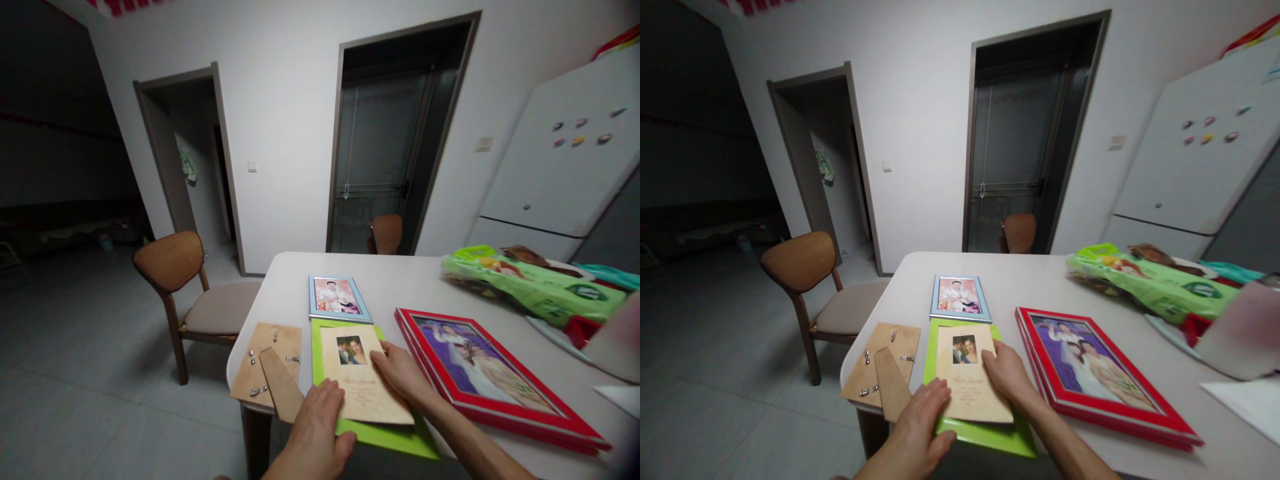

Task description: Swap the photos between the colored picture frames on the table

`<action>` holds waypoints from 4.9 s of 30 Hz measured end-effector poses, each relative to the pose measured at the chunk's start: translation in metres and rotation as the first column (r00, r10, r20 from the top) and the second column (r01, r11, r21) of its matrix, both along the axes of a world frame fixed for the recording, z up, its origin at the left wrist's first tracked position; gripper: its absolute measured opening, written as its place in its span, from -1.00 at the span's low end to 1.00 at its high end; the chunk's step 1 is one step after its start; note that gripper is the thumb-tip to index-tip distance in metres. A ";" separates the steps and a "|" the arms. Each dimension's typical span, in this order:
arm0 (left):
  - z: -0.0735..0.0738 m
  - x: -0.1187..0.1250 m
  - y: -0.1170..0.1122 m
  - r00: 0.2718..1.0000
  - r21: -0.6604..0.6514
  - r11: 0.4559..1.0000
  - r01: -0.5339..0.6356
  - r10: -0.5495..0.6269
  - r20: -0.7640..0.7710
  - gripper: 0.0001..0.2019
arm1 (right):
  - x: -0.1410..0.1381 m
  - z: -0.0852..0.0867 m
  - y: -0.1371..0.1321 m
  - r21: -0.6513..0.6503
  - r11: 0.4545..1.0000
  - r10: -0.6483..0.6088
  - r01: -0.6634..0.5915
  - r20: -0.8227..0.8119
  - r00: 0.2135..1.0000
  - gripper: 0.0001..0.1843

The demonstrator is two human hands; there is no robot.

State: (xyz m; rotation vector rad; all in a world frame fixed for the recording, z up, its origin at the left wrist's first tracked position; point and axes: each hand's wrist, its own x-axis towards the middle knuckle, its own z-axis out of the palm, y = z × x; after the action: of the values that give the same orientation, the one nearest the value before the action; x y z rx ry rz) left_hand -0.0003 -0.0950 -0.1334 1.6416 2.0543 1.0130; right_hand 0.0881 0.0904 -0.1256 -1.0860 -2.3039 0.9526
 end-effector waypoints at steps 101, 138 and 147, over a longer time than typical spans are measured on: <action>-0.015 -0.011 0.011 0.948 -0.019 0.999 0.051 -0.055 -0.315 -0.50 | 0.042 0.012 -0.068 0.422 0.731 0.461 -0.537 0.276 0.844 -0.72; -0.023 -0.010 0.009 0.967 0.054 0.998 0.031 -0.016 -0.253 -0.36 | -0.064 -0.013 0.012 0.317 0.937 0.089 -0.148 0.193 0.977 -0.79; -0.025 -0.014 0.008 0.949 -0.034 0.998 0.055 -0.063 -0.309 -0.35 | -0.082 -0.017 0.035 0.271 0.963 -0.072 0.014 0.206 0.976 -0.83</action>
State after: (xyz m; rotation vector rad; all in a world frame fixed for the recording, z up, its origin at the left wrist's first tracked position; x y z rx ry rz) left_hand -0.0139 -0.0867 -0.1583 1.9402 2.1827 0.7439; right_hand 0.0056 0.1256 -0.1425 -1.1641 -2.4791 0.5060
